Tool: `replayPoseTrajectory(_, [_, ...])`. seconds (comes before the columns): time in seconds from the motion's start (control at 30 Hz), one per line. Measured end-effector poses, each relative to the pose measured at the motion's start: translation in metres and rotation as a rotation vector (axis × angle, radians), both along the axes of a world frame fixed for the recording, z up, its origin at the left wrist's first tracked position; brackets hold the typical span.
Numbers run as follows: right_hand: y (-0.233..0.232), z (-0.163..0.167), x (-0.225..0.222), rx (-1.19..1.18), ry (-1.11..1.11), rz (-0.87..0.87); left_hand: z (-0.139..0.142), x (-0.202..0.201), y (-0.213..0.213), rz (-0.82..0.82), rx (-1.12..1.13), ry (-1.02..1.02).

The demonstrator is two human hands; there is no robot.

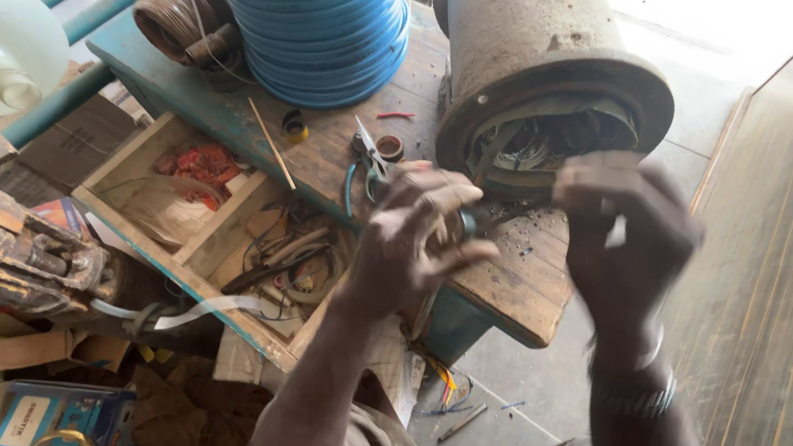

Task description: The person sits at a workbench and fits a yellowish sheet around the opening of a cylindrical machine housing, pressing and tucking it into place inside the drum. They then work wire and components inside the housing by hand, use pliers on parts, and tap the assembly with a hammer.

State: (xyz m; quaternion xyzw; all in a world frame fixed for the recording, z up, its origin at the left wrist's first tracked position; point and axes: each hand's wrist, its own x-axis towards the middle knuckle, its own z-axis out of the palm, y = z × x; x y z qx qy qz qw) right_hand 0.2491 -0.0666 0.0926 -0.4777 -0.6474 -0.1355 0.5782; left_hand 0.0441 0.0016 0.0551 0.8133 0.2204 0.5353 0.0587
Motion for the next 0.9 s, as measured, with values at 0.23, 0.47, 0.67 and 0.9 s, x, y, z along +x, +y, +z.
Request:
replayPoseTrajectory(0.23, [0.048,0.037,-0.018,-0.251,0.057,0.284,0.024,-0.022,-0.013,-0.212,-0.269,-0.094])
replayPoseTrajectory(0.47, [0.062,0.036,-0.045,-0.421,0.042,0.336,0.027,-0.053,0.001,-0.427,-0.678,0.009])
replayPoseTrajectory(0.67, [0.083,0.015,-0.067,-0.513,-0.071,0.308,0.017,-0.082,0.015,-0.32,-0.947,-0.385])
replayPoseTrajectory(0.9, [0.149,-0.037,-0.13,-0.907,-0.444,0.217,0.005,-0.09,0.032,-0.217,-0.799,-0.659])
